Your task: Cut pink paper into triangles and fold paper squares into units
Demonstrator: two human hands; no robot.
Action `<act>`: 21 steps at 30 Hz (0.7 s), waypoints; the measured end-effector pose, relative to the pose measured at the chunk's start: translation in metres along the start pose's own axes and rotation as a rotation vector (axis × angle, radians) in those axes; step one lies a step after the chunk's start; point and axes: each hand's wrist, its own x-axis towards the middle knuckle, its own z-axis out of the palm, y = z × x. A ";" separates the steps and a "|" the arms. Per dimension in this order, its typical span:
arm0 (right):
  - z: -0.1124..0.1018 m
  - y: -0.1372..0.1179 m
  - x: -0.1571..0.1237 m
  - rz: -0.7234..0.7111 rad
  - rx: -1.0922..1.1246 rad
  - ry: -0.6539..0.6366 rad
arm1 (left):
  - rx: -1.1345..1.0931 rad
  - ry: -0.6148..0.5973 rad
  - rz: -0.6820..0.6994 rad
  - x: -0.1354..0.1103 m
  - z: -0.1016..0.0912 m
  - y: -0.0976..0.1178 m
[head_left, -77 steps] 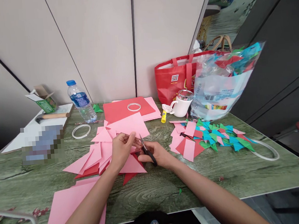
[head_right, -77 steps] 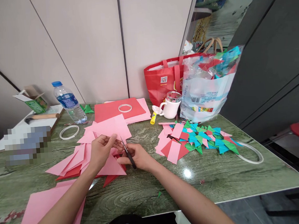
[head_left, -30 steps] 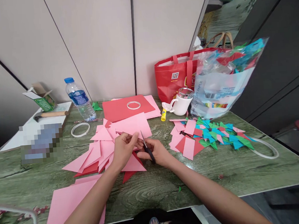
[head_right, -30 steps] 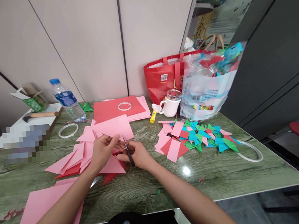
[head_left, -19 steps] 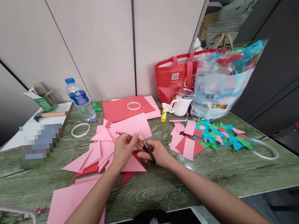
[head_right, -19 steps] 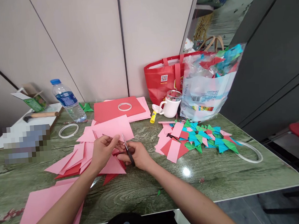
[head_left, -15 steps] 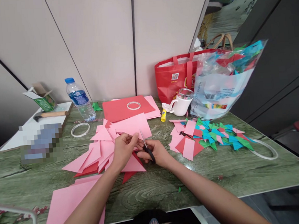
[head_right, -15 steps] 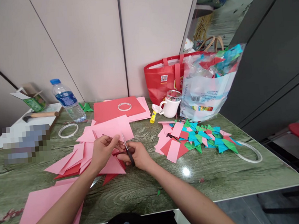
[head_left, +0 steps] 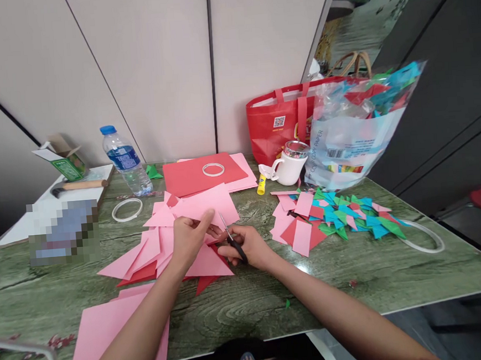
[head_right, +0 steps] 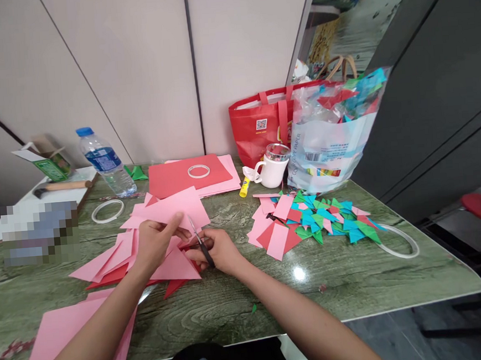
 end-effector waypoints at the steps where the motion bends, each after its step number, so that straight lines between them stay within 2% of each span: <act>1: 0.000 -0.001 0.000 0.003 -0.003 0.002 | 0.006 -0.001 -0.001 -0.001 0.000 0.000; 7: -0.003 -0.004 0.000 -0.091 -0.033 -0.030 | 0.016 -0.091 -0.025 -0.005 0.005 0.002; 21: -0.001 -0.004 0.002 -0.083 0.012 -0.024 | -0.004 -0.108 -0.025 -0.006 0.005 0.000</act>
